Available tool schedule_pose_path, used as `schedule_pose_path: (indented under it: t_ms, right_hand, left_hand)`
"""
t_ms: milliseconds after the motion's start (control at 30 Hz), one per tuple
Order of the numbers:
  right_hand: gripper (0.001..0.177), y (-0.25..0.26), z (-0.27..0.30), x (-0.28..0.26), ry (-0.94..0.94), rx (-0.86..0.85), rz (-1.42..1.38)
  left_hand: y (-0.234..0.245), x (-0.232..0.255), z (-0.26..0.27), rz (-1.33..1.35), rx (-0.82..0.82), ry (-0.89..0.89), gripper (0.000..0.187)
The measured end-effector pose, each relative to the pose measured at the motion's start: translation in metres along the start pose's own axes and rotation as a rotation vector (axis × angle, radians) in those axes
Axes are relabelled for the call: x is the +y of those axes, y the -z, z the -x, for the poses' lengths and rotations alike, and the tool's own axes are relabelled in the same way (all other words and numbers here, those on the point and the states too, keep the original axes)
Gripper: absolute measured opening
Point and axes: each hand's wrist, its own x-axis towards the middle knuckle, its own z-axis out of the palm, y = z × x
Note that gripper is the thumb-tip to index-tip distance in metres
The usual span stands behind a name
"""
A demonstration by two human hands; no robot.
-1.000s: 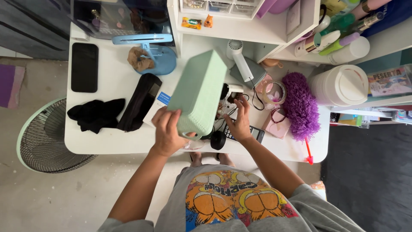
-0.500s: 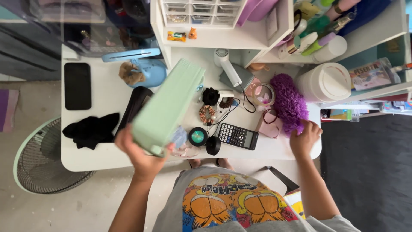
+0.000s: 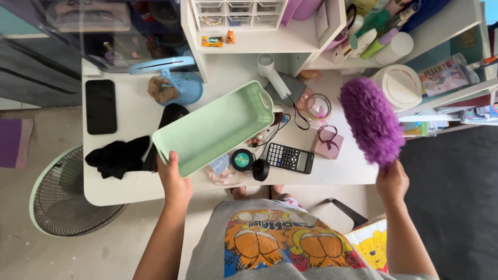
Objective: Organizing various desk items and hair accessories into a storage bin.
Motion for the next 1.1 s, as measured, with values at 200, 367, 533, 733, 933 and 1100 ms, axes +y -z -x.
schedule_pose_path:
  t_ms: [200,367,533,733,933,1100]
  right_hand:
    - [0.019,0.041,-0.033,-0.02,0.143,0.014,-0.158]
    - [0.005,0.065,-0.101,-0.081,0.448,-0.036,-0.379]
    - [0.015,0.104,-0.125,-0.2,0.882,-0.285,-0.608]
    - [0.033,0.127,-0.06,-0.358,1.425,-0.344,-0.507]
    - [0.022,0.117,0.021,-0.419,1.811,-0.481,-0.272]
    - [0.027,0.146,0.038,-0.472,1.732,-0.511,0.212]
  left_hand:
    - [0.004,-0.004,0.017,-0.009,0.024,-0.139,0.094]
    - [-0.005,0.016,0.062,-0.033,0.1,-0.246,0.105]
    - [-0.01,0.041,0.129,-0.102,0.237,-0.305,0.123]
    - [0.004,0.065,0.214,-0.399,0.435,-0.354,0.126]
    - [0.068,0.092,0.27,-0.411,0.488,-0.424,0.108]
    - [0.124,0.12,0.308,-0.934,0.813,-0.336,0.092]
